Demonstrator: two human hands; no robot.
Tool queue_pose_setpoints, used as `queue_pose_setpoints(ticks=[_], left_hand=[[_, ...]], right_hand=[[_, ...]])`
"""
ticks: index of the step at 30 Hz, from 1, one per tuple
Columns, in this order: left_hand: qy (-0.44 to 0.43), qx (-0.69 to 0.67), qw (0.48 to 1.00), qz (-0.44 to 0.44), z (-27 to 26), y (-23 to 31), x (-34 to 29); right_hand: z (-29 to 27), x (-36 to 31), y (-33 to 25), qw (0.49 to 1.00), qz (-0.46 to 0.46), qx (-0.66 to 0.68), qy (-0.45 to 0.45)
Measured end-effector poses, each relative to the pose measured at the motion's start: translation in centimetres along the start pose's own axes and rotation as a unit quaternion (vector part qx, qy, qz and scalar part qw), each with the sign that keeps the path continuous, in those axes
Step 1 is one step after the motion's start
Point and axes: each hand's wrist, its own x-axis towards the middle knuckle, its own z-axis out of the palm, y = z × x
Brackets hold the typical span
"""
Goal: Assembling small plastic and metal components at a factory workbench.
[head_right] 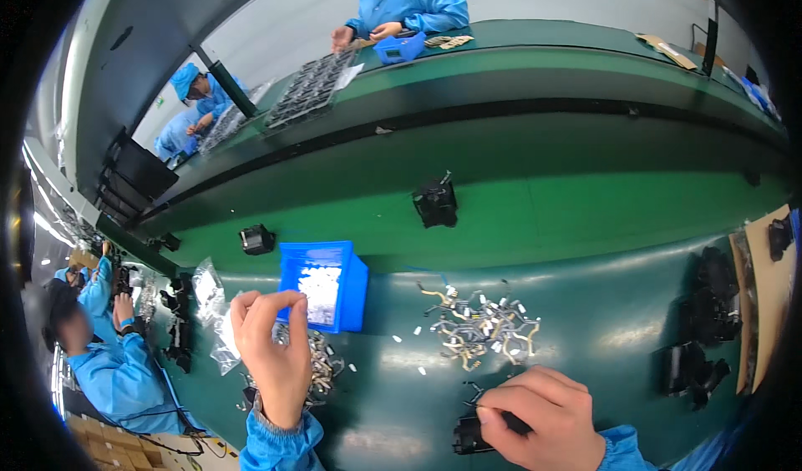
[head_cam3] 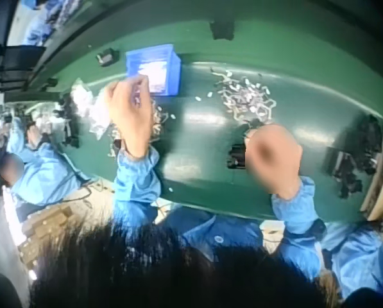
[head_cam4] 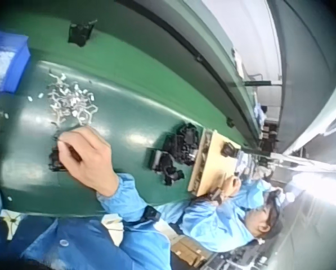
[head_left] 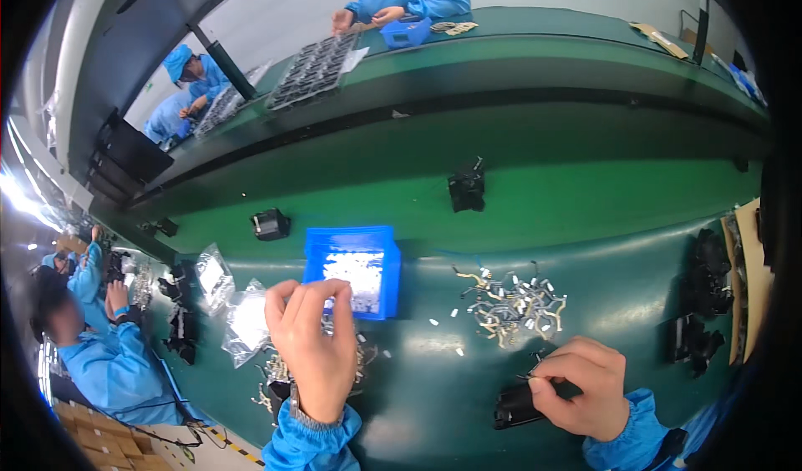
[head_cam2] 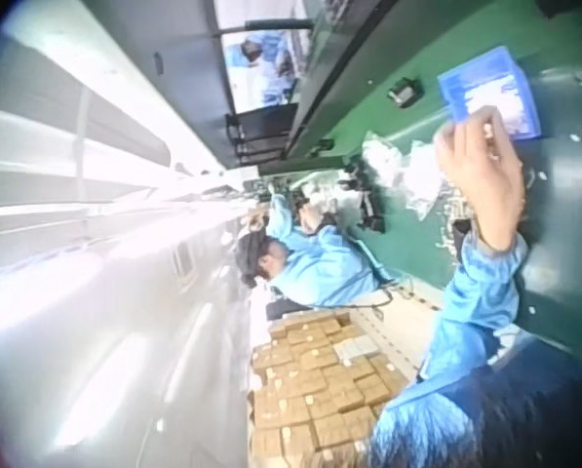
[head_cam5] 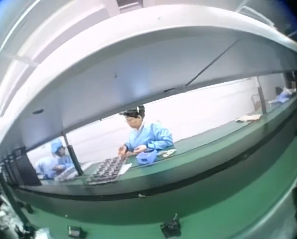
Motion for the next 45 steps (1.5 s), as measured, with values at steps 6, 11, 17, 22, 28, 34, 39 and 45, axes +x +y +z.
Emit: queue_pose_setpoints(ticks=[6, 11, 17, 22, 28, 34, 39, 45], left_hand=[[0.001, -0.036, 0.997, 0.075, -0.3, 1.8, -1.0], [-0.087, -0.167, 0.946, 0.262, -1.2, 5.4, -3.8], [-0.141, -0.26, 0.922, 0.251, 1.2, 5.3, -4.8], [-0.151, -0.339, 0.904, 0.213, 1.9, 5.7, -5.4], [-0.148, -0.426, 0.877, 0.163, 2.6, 4.9, -5.6], [-0.31, -0.445, 0.816, 0.201, 2.5, 4.2, -6.6], [-0.313, -0.375, 0.834, 0.258, 3.1, 4.4, -7.5], [-0.312, -0.366, 0.839, 0.254, 3.1, 4.6, -7.6]], right_hand=[[0.3, -0.1, 0.6, 0.996, -0.06, -0.066, -0.027], [0.7, 0.8, -0.6, 0.975, -0.15, -0.144, -0.082], [0.5, 0.7, -0.4, 0.989, -0.118, -0.054, -0.077], [0.3, 0.5, 0.1, 0.99, -0.044, 0.085, -0.102], [-1.3, 1.1, 1.2, 0.961, -0.031, 0.205, -0.182], [-3.2, 2.1, 1.0, 0.903, -0.145, 0.247, -0.32], [-3.2, 2.3, 1.1, 0.893, -0.163, 0.151, -0.392], [-3.2, 2.0, 1.3, 0.904, -0.157, 0.126, -0.377]])
